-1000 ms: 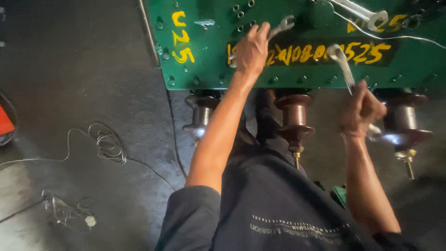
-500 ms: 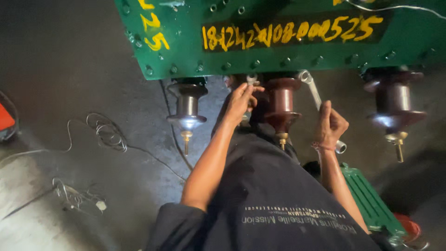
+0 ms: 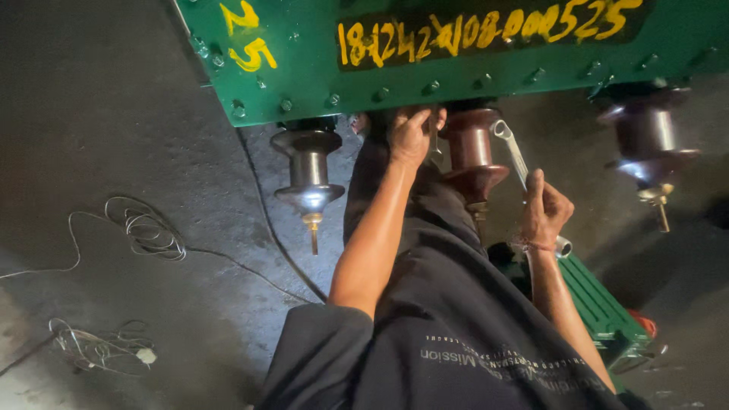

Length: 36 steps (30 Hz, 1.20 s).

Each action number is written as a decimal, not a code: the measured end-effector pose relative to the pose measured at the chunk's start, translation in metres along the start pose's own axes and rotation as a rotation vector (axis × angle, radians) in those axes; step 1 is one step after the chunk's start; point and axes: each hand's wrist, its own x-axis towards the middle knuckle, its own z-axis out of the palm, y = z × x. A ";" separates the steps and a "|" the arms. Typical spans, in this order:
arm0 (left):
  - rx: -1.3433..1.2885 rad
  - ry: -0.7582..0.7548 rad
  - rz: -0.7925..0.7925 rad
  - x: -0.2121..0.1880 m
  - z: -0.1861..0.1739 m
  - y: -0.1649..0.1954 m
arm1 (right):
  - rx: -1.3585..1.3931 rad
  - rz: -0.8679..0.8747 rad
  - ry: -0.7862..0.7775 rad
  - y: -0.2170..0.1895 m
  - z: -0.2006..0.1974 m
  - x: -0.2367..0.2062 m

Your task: The person uses a wrench to tighten bolts on a green metal plate attached to a large machine. They repeatedly reposition the wrench and apply force to secure the fasteners.

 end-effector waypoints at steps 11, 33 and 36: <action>0.125 -0.158 -0.144 0.000 -0.014 0.024 | -0.079 -0.099 -0.006 -0.021 0.024 -0.020; 0.270 0.470 0.130 -0.002 0.056 0.014 | -0.520 -0.624 0.096 -0.117 0.065 0.049; 0.301 0.526 0.130 0.000 0.060 0.012 | -0.422 -0.458 0.074 -0.115 0.063 0.044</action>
